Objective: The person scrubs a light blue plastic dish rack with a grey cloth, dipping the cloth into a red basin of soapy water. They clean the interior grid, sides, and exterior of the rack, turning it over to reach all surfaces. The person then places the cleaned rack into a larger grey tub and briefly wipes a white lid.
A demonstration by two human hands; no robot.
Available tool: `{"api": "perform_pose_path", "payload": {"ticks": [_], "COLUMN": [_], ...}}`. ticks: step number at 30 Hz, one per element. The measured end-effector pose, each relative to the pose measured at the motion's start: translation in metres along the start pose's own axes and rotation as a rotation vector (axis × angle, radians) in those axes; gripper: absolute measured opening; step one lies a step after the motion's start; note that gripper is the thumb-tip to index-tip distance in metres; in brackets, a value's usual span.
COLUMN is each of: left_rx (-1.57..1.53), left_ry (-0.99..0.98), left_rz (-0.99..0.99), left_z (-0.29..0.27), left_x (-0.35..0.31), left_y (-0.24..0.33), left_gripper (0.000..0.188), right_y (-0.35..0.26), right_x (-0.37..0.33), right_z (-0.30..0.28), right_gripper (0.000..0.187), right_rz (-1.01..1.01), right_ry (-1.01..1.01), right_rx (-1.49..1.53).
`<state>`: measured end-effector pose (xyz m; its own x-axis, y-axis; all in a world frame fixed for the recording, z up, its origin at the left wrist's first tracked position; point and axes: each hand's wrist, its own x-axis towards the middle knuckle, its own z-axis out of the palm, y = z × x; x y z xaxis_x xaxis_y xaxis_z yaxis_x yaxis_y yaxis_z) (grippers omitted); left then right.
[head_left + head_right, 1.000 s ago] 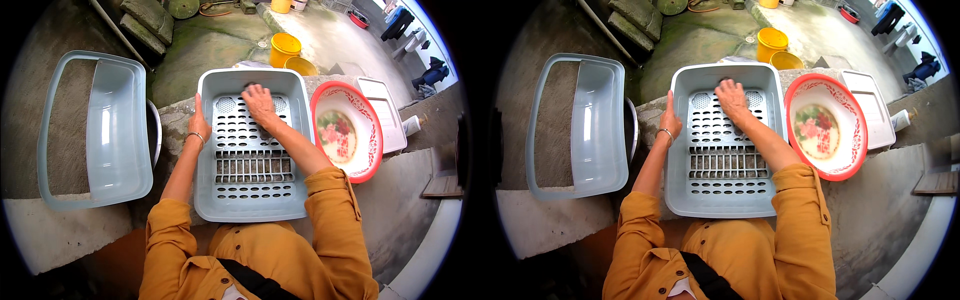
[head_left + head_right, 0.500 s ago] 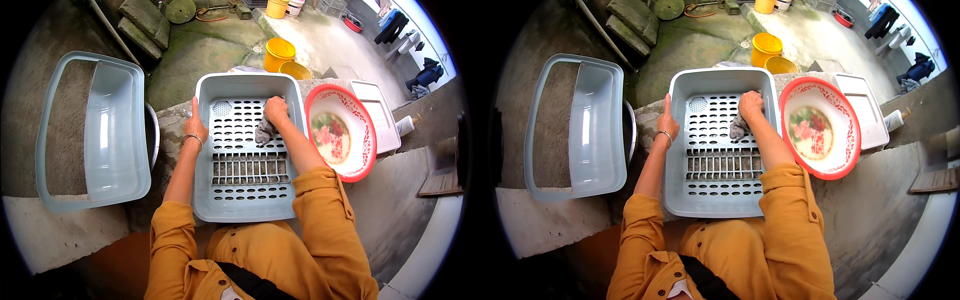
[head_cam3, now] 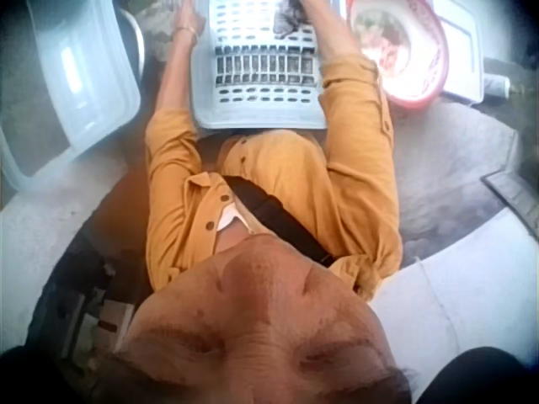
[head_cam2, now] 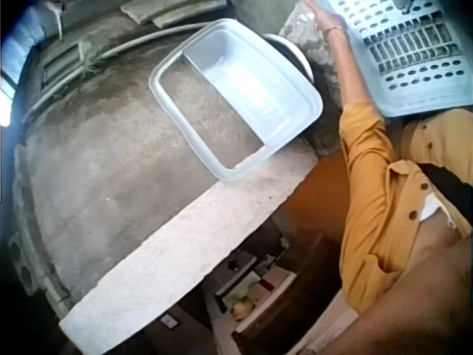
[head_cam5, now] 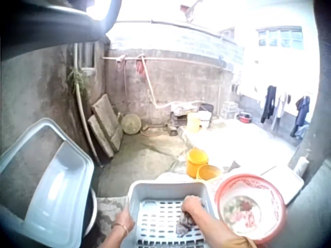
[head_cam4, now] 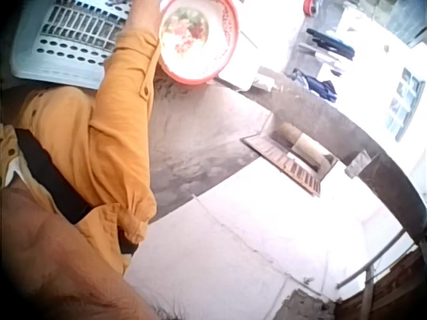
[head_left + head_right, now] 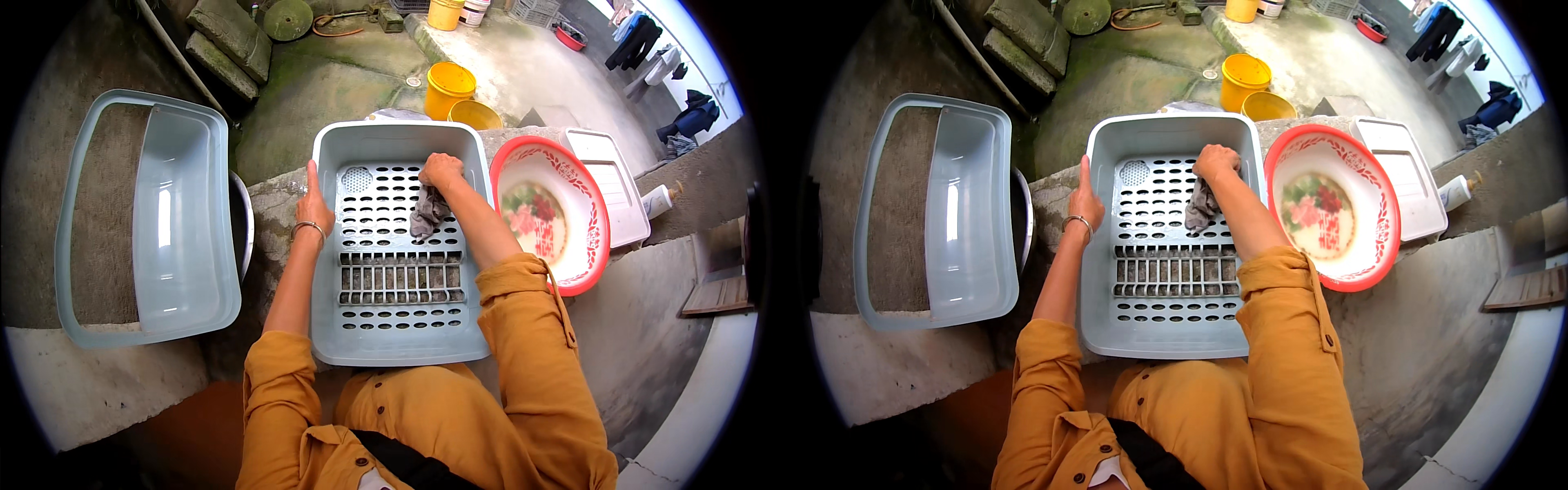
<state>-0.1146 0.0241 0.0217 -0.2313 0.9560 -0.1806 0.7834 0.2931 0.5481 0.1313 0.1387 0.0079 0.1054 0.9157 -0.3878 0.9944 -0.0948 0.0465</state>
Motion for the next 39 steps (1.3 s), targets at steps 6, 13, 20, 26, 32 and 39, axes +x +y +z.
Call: {"api": "perform_pose_path", "payload": {"ticks": [6, 13, 20, 26, 32, 39], "left_rx": [-0.085, -0.049, -0.072, -0.047, 0.009, -0.008], "left_ry": [0.026, 0.072, 0.027, 0.130, 0.074, 0.082], "left_rz": [0.076, 0.084, 0.069, 0.175, 0.046, 0.048], "left_z": [0.003, 0.007, -0.002, 0.009, 0.005, 0.002], "left_x": [-0.005, -0.006, -0.008, 0.002, 0.000, -0.004], "left_y": [-0.005, -0.012, -0.003, -0.024, -0.006, -0.007], "left_gripper": [0.099, 0.097, 0.096, 0.097, 0.099, 0.099], "right_y": [-0.002, -0.009, 0.014, 0.009, 0.002, -0.006], "right_x": [-0.006, -0.035, 0.000, 0.004, 0.004, -0.018], "right_z": [0.055, 0.030, 0.057, 0.056, 0.022, 0.039], "right_gripper": [0.040, 0.034, 0.020, 0.025, 0.032, 0.050], "right_rz": [-0.419, 0.050, -0.440, -0.207, -0.110, -0.038], "right_ry": [0.384, 0.484, 0.642, 0.547, -0.010, 0.322], "right_rx": [-0.305, -0.137, 0.078, -0.081, -0.021, -0.027]}}
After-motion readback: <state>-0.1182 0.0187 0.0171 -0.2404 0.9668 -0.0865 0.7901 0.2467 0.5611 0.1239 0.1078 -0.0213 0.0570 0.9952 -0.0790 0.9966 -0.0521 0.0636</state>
